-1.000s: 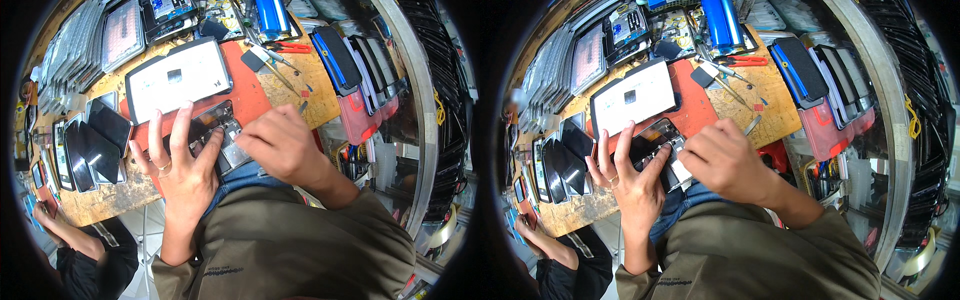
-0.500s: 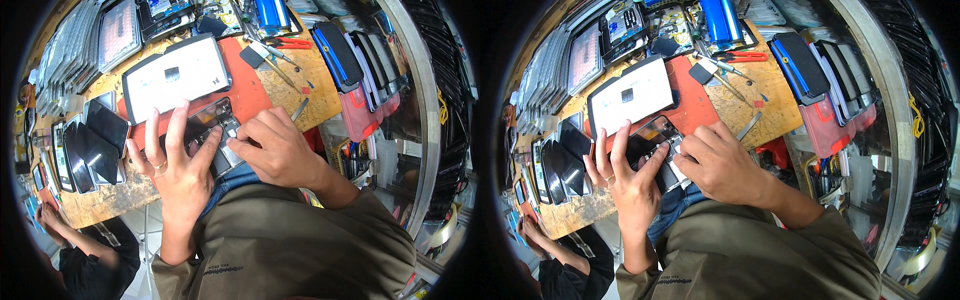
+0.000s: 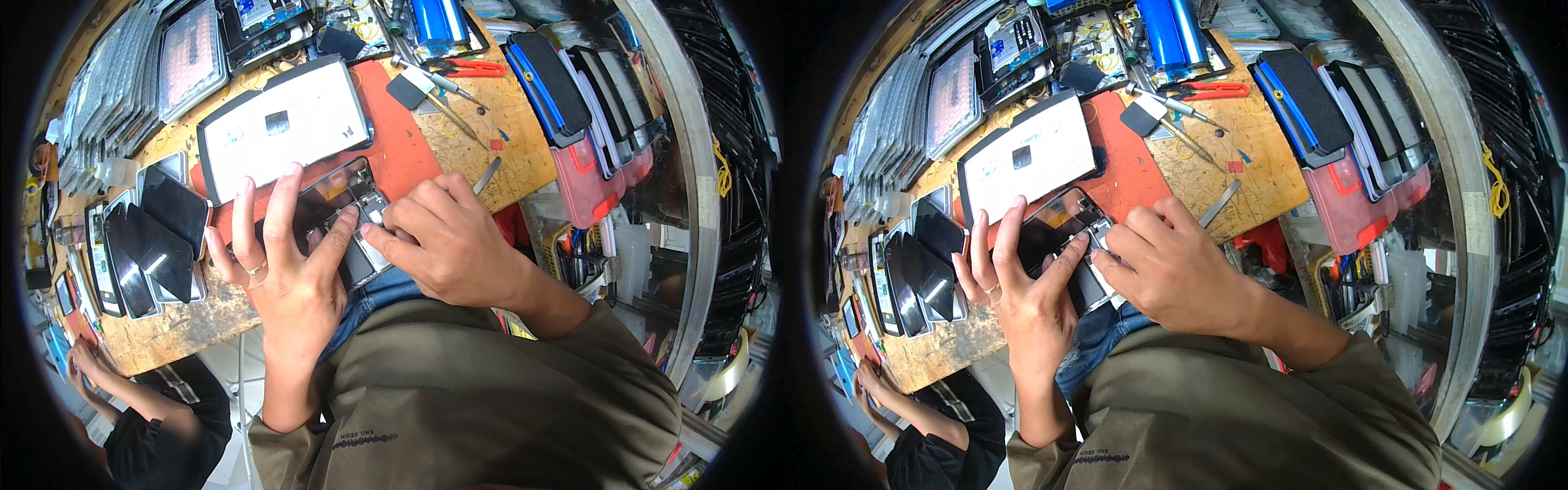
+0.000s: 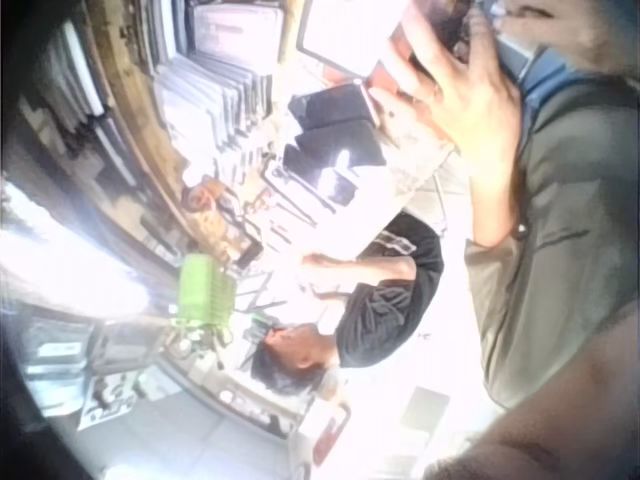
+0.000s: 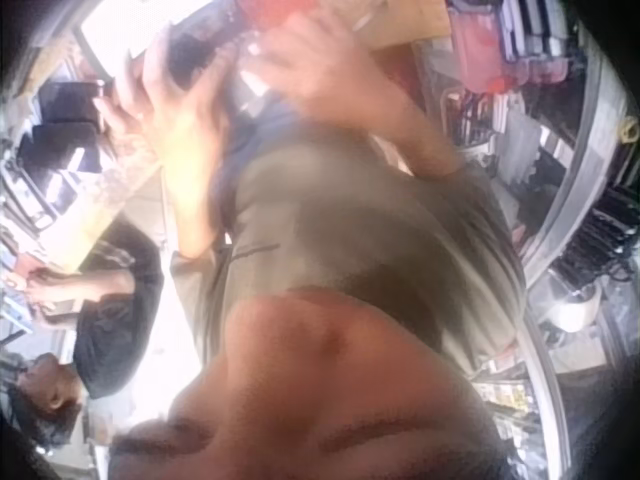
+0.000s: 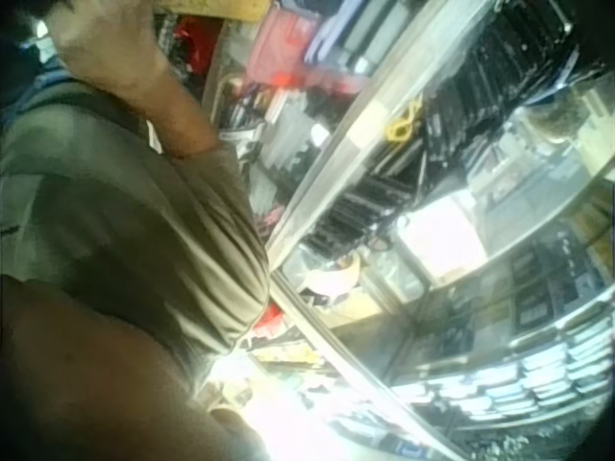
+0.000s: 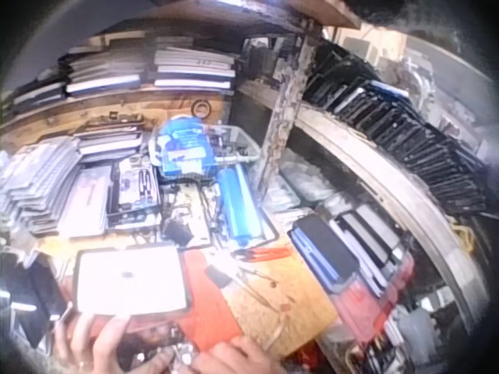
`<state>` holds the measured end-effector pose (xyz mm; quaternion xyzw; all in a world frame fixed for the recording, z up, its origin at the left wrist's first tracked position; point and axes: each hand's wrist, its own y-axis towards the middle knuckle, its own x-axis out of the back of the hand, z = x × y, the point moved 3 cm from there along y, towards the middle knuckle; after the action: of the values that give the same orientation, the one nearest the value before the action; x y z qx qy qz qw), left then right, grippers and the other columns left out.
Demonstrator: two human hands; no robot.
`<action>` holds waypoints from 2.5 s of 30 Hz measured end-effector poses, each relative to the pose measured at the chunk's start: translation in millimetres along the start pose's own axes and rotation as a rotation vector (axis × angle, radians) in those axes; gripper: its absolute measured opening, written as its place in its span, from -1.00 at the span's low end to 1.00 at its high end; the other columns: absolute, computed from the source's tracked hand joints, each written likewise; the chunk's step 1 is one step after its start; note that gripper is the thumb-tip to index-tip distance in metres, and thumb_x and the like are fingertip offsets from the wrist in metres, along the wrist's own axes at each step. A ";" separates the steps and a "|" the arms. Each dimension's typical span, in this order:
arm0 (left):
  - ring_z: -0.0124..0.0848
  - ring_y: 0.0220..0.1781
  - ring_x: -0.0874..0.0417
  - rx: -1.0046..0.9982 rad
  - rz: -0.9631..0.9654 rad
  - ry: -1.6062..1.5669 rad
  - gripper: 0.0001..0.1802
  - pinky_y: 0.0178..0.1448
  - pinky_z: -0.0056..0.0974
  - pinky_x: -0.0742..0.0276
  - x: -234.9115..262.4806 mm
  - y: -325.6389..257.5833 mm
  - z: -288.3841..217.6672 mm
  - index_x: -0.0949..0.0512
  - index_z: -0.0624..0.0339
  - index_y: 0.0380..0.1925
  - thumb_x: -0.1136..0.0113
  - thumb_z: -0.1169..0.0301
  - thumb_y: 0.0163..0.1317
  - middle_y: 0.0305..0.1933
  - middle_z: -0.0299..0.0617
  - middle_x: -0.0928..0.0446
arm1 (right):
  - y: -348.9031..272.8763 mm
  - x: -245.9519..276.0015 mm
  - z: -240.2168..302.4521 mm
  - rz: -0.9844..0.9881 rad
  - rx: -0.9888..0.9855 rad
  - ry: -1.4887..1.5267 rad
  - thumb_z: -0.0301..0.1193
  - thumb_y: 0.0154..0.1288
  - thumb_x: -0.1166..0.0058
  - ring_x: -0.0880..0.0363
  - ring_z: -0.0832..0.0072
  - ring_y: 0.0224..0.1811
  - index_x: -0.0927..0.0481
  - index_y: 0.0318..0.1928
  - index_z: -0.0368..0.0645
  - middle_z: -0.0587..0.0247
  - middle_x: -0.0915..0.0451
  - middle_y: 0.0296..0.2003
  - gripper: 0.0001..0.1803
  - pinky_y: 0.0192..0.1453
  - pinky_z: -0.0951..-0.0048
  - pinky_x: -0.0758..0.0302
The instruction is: The person disassembles a smartphone, removes the back cover, and uses a screwdriver to manipulate internal components. They handle multiple phones and parts on a cluttered workbench, occasionally picking up and setting down tools and phone components.
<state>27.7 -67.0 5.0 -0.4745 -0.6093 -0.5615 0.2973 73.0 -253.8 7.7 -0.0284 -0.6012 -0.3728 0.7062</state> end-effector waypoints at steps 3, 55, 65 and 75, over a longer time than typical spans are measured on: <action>-0.02 0.76 -0.17 -0.002 -0.002 -0.003 -0.70 0.77 0.37 0.34 -0.7 0.7 -0.1 -0.89 -0.46 -0.10 -0.39 0.35 0.28 0.64 -0.31 -0.41 | 0.9 1.7 -0.3 0.031 0.013 -0.035 -0.38 0.29 -0.22 -0.54 0.33 -0.12 -0.81 0.05 -0.13 0.32 -0.61 -0.16 -0.66 0.00 0.22 -0.36; -0.09 0.75 -0.20 -0.084 -0.041 -0.007 -0.52 0.80 0.28 0.41 -9.7 -15.8 -1.4 -0.83 -0.45 0.00 -0.52 0.31 0.02 0.67 -0.29 -0.36 | 87.5 43.8 -84.6 -0.340 -0.342 0.645 -0.58 0.62 -0.10 -0.72 0.53 -0.03 -0.43 0.14 -0.29 0.13 -0.64 -0.02 -0.79 0.04 0.45 -0.72; -0.32 0.66 -0.35 -0.043 -0.072 0.007 -0.83 0.80 0.23 0.39 -8.4 -14.1 -4.2 -0.81 -0.38 -0.09 -0.37 0.20 0.37 0.56 -0.54 -0.49 | 140.5 15.0 -79.2 -0.210 -0.097 0.355 -0.61 0.47 -0.26 -0.81 0.41 -0.12 -0.59 0.10 -0.29 0.11 -0.74 -0.15 -0.74 -0.12 0.40 -0.73; -0.17 0.73 -0.21 -0.109 -0.025 0.096 -0.63 0.79 0.26 0.48 -7.5 -16.9 -2.1 -0.82 -0.53 -0.01 -0.47 0.22 0.18 0.62 -0.42 -0.40 | 124.6 12.3 -99.3 -0.229 -0.219 0.382 -0.60 0.49 -0.18 -0.74 0.46 -0.28 -0.60 0.06 -0.28 0.15 -0.69 -0.24 -0.81 -0.25 0.42 -0.63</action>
<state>14.7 -69.4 -8.0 -0.4549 -0.5687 -0.6197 0.2927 225.1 -218.6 41.9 0.0344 -0.4122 -0.5121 0.7528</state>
